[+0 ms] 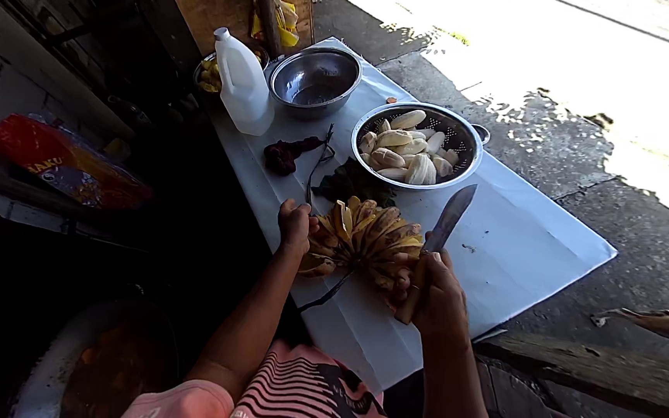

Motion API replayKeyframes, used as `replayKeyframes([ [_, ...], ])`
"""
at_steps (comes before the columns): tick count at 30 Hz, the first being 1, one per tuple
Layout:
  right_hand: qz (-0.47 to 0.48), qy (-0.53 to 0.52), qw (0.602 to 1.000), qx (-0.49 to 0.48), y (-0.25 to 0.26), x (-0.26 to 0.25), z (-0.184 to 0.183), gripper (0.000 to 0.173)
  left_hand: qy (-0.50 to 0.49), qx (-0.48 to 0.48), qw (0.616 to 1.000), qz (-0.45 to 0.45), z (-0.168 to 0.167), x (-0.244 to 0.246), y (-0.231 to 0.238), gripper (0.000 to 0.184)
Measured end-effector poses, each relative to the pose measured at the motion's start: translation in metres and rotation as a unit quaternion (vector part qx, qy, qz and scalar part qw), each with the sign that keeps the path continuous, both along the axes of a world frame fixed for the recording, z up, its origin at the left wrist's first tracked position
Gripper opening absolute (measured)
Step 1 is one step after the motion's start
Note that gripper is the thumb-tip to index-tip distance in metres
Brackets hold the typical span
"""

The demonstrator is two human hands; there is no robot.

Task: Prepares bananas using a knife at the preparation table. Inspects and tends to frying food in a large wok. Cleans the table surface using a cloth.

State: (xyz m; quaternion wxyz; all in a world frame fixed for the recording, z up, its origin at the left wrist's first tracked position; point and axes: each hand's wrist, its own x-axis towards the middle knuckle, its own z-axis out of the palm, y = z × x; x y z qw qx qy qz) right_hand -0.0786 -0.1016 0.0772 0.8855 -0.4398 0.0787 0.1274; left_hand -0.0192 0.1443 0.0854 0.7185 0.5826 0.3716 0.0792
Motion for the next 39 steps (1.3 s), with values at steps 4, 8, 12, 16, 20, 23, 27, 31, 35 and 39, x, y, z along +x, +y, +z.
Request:
replayKeyframes([
  [4,0.107,-0.078,0.986,-0.103,0.018,0.000,-0.009,0.035,0.084,-0.115,0.988,-0.061,-0.025,-0.006,0.009,0.033],
  [8,0.179,-0.176,0.882,-0.400,0.025,0.010,-0.016,0.052,-0.002,-0.102,0.975,-0.200,-0.034,-0.006,0.010,0.034],
  [12,0.223,-0.252,0.672,-0.659,0.023,0.009,-0.009,0.049,-0.070,-0.113,0.967,-0.218,-0.045,-0.015,0.006,0.045],
  [16,0.223,-0.289,0.540,-0.758,0.028,0.006,0.015,0.047,-0.116,-0.060,0.962,-0.239,-0.042,-0.018,0.005,0.034],
  [20,0.263,-0.245,0.561,-0.746,0.057,0.035,0.026,0.045,-0.156,0.030,0.943,-0.291,-0.036,-0.021,0.003,0.029],
  [23,0.255,-0.213,0.722,-0.607,0.072,0.056,-0.003,0.042,-0.162,0.023,0.943,-0.290,-0.041,-0.022,0.004,0.042],
  [27,0.236,-0.167,0.857,-0.426,0.077,0.031,-0.031,0.049,-0.125,-0.071,0.971,-0.193,-0.046,-0.019,0.000,0.042],
  [31,0.154,-0.148,0.927,-0.308,0.083,0.031,-0.054,0.046,-0.144,-0.104,0.970,-0.164,-0.047,-0.022,-0.009,0.046],
  [35,0.139,-0.088,0.960,-0.227,0.089,0.041,-0.054,0.038,-0.139,-0.039,0.967,-0.209,-0.047,-0.026,-0.003,0.048],
  [39,0.163,-0.104,0.957,-0.216,0.092,0.037,-0.059,0.039,-0.031,0.119,0.967,-0.223,-0.047,-0.023,-0.008,0.059],
])
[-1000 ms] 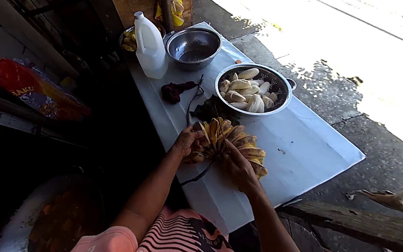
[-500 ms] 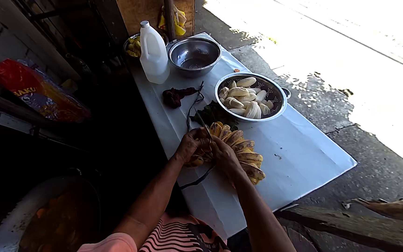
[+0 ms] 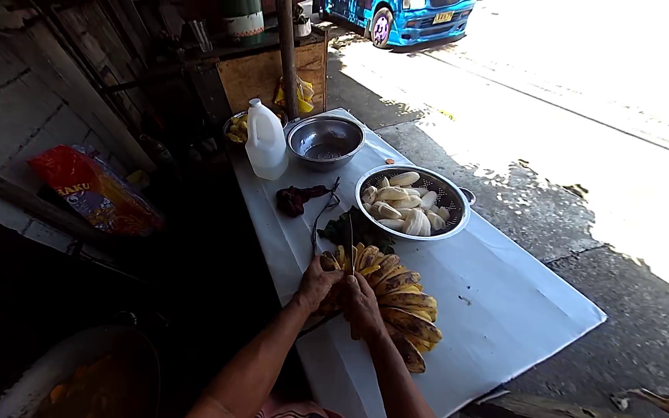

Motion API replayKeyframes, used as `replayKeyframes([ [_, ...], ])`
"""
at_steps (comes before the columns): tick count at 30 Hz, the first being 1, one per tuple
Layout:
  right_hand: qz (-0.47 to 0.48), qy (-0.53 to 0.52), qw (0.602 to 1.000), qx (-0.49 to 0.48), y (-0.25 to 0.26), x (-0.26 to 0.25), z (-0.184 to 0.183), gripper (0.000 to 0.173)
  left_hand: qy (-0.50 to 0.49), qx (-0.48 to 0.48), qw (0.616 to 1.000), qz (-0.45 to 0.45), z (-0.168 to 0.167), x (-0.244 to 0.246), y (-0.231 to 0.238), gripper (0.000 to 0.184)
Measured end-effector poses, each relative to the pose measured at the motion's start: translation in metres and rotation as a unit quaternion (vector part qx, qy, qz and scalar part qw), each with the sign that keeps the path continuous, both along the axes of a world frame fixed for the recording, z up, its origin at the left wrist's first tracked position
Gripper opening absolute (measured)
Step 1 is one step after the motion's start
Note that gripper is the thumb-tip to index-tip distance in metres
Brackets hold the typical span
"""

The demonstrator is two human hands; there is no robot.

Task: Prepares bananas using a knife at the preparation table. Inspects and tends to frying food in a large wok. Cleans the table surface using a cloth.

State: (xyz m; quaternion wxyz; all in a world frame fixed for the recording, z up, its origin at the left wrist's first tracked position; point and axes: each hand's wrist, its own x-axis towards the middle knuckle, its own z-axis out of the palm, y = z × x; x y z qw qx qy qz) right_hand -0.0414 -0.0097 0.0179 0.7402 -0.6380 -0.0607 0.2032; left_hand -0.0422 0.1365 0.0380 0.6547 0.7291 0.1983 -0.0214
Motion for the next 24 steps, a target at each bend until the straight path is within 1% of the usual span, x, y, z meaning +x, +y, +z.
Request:
replayKeyframes([
  [2,-0.023,0.005,1.000,0.006,0.000,0.003,0.000,0.038,-0.003,0.080,0.997,-0.015,0.000,0.000,-0.001,0.065],
  [4,-0.062,0.023,0.998,0.015,-0.003,0.007,0.003,0.037,-0.011,0.168,0.984,-0.056,0.007,-0.007,-0.005,0.071],
  [5,-0.078,0.034,0.996,0.020,-0.003,0.008,0.006,0.037,-0.006,0.214,0.974,-0.069,0.009,-0.012,-0.008,0.070],
  [6,-0.090,0.042,0.995,0.023,-0.003,0.009,0.010,0.036,-0.005,0.245,0.967,-0.070,0.010,-0.017,-0.011,0.065],
  [7,-0.103,0.044,0.993,0.025,-0.002,0.008,0.012,0.036,-0.002,0.255,0.965,-0.061,0.010,-0.021,-0.013,0.059],
  [8,-0.122,0.027,0.992,0.017,0.001,0.004,0.013,0.034,-0.001,0.251,0.967,-0.044,0.011,-0.022,-0.013,0.052],
  [9,-0.143,-0.014,0.990,-0.007,0.005,-0.001,0.011,0.033,-0.008,0.234,0.972,-0.021,0.010,-0.020,-0.012,0.043],
  [10,-0.153,-0.073,0.984,-0.059,0.007,-0.007,0.007,0.041,-0.020,0.201,0.979,0.003,0.007,-0.017,-0.008,0.034],
  [12,-0.130,-0.190,0.955,-0.185,0.007,-0.015,0.007,0.068,-0.049,0.090,0.994,0.048,0.000,-0.009,-0.001,0.021],
  [13,-0.116,-0.242,0.932,-0.242,0.007,-0.017,0.007,0.076,-0.051,0.047,0.996,0.049,0.001,-0.007,0.000,0.019],
  [14,-0.112,-0.281,0.909,-0.286,0.008,-0.017,0.006,0.081,-0.047,0.017,0.998,0.030,0.005,-0.008,0.002,0.020],
  [15,-0.109,-0.299,0.897,-0.308,0.007,-0.015,0.008,0.084,-0.040,0.000,0.999,0.001,0.010,-0.008,0.005,0.019],
  [16,-0.100,-0.291,0.898,-0.314,0.003,-0.012,0.012,0.083,-0.031,-0.013,0.999,-0.032,0.014,-0.009,0.009,0.021],
  [17,-0.089,-0.265,0.912,-0.300,-0.002,-0.008,0.015,0.080,-0.018,-0.021,0.997,-0.067,0.016,-0.009,0.014,0.023],
  [19,-0.061,-0.174,0.951,-0.247,-0.012,0.000,0.018,0.076,-0.004,-0.035,0.991,-0.130,0.018,-0.013,0.024,0.028],
  [20,-0.048,-0.138,0.964,-0.221,-0.016,0.004,0.019,0.073,-0.008,-0.039,0.988,-0.150,0.020,-0.013,0.028,0.030],
  [22,-0.042,-0.093,0.978,-0.179,-0.020,0.010,0.022,0.066,-0.009,-0.059,0.983,-0.173,0.025,-0.010,0.040,0.039],
  [24,-0.054,-0.061,0.987,-0.140,-0.023,0.015,0.021,0.055,-0.005,-0.079,0.987,-0.137,0.021,-0.002,0.049,0.042],
])
